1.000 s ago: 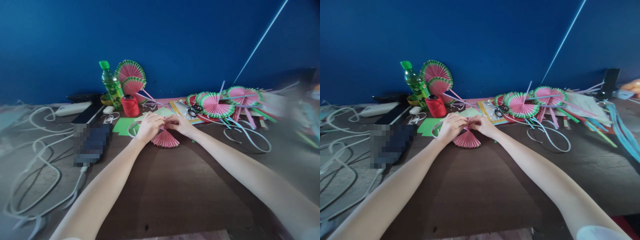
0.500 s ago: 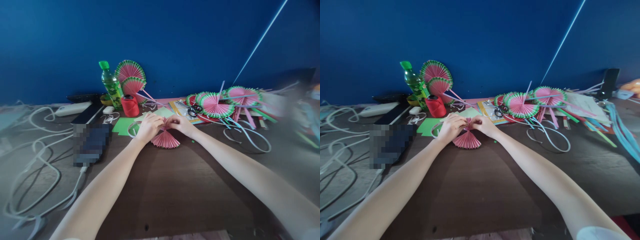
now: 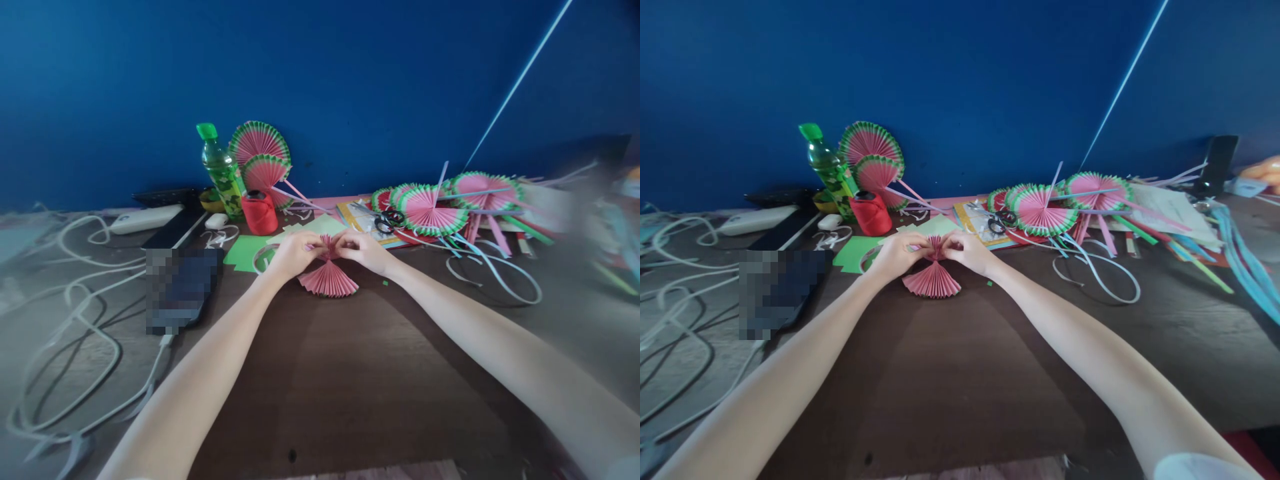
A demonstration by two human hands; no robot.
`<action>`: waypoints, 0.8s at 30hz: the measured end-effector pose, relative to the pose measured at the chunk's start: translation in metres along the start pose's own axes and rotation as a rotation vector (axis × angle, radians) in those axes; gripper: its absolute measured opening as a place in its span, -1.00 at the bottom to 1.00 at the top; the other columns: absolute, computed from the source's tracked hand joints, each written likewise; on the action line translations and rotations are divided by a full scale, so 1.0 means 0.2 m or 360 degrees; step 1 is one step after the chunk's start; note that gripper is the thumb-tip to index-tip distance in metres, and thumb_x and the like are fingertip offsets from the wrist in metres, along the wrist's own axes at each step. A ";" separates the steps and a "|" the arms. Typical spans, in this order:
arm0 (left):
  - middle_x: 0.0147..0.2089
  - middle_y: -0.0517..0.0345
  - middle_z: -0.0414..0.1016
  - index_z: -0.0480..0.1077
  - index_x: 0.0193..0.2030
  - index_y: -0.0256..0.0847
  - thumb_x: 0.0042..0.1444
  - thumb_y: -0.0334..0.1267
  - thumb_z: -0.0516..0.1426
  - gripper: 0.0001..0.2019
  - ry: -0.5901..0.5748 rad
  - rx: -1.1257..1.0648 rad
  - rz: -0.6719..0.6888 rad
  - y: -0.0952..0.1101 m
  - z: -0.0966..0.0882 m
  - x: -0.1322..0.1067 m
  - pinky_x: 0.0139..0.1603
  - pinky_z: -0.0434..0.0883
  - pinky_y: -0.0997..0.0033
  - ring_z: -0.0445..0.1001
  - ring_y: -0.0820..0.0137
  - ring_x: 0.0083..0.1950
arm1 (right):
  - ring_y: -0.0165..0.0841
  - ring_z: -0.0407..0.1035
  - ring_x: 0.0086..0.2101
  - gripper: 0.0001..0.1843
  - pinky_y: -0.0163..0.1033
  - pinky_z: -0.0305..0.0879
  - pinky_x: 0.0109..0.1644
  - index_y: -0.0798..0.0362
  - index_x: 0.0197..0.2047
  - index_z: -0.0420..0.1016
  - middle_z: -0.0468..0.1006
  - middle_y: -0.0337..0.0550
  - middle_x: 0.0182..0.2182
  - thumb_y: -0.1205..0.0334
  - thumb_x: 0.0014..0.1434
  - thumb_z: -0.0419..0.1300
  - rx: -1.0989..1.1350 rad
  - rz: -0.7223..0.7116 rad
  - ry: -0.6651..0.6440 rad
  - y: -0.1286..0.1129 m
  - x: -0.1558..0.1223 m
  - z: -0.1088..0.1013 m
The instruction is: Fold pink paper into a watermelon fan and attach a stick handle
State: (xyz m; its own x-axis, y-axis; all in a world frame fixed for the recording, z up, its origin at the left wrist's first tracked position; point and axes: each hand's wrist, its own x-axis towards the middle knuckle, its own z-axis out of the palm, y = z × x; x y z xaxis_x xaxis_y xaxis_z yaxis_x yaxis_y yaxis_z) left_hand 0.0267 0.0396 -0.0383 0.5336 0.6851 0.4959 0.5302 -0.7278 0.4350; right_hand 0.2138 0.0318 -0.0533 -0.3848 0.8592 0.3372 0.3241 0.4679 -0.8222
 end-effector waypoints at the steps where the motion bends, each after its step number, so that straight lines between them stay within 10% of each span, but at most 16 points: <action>1: -0.39 0.15 0.51 0.47 -0.46 -0.23 0.05 -0.30 0.11 -0.85 -0.0014 -0.0019 -0.0005 0.00 -0.01 0.00 -0.25 0.35 0.41 0.44 0.42 -0.34 | -0.36 0.30 -0.27 -0.91 -0.22 0.18 -0.18 0.08 -0.55 0.39 0.45 -0.16 -0.30 0.28 -0.07 0.14 -0.0017 -0.0003 -0.0001 0.00 0.00 0.00; 24: -0.39 0.19 0.33 0.42 -0.48 -0.26 -0.03 -0.30 0.13 -0.91 -0.0410 0.0139 -0.0241 0.03 -0.09 0.03 -0.25 0.27 0.42 0.32 0.43 -0.32 | -0.43 0.19 -0.45 -0.94 -0.27 0.13 -0.30 0.08 -0.55 0.30 0.23 -0.22 -0.43 0.40 -0.10 0.08 -0.0843 -0.0003 -0.0314 -0.09 0.00 -0.08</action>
State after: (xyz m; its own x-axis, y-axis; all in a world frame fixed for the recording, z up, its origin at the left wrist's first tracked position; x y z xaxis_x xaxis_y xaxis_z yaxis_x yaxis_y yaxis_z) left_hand 0.0212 0.0389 -0.0181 0.5876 0.7790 0.2187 0.6652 -0.6190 0.4176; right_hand 0.2219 0.0267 -0.0321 -0.5237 0.8270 0.2045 0.6933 0.5532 -0.4618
